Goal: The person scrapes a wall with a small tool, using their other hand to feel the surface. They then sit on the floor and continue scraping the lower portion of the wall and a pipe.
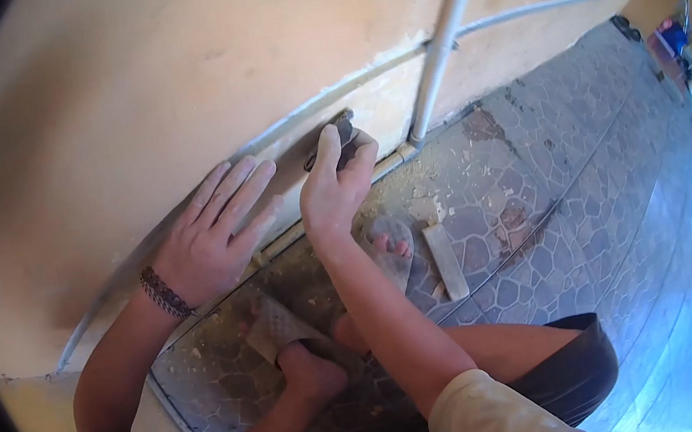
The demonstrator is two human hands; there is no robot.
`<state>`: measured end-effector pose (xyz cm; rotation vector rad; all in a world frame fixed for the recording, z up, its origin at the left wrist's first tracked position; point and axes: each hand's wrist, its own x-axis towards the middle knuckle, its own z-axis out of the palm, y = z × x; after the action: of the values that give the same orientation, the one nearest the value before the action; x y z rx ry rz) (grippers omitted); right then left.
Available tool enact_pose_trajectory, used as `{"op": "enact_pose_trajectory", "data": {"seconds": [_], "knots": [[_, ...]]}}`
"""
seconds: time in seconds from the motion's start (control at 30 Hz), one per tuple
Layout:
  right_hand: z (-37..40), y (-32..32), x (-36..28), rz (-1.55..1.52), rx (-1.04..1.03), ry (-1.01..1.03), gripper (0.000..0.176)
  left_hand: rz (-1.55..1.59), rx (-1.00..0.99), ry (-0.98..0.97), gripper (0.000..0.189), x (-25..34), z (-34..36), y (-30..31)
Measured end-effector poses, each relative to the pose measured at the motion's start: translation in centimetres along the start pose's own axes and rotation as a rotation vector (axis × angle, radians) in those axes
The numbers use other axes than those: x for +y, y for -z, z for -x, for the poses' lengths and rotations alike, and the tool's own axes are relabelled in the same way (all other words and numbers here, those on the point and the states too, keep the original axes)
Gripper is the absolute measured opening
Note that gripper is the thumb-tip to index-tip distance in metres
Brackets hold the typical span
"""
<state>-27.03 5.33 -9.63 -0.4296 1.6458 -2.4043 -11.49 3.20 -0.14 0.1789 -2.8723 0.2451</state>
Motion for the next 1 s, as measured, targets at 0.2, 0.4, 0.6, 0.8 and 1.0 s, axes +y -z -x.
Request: {"op": "enact_pose_trajectory", "data": {"seconds": [0.2,0.4,0.6,0.8,1.0], "knots": [[3.2,-0.2,1.5,0.124,-0.188,0.190,0.029,0.099,0.049,0.070,0.054,-1.2,2.1,-1.2],[0.4,0.2,-1.1,0.409,-0.061,0.028,0.030,0.091,0.009,0.162,0.066,0.5,4.8,1.2],[-2.3,2.3,-1.9,0.392,-0.207,0.013,0.034,0.250,-0.137,0.372,0.073,1.2,6.7,4.2],[-0.5,3.3,-14.1,0.204,-0.112,0.021,0.035,0.315,-0.002,0.701,0.075,3.3,8.7,4.1],[-0.2,3.5,-24.2,0.285,-0.127,0.172,0.039,0.230,-0.239,0.833,0.061,5.8,10.3,7.6]]}}
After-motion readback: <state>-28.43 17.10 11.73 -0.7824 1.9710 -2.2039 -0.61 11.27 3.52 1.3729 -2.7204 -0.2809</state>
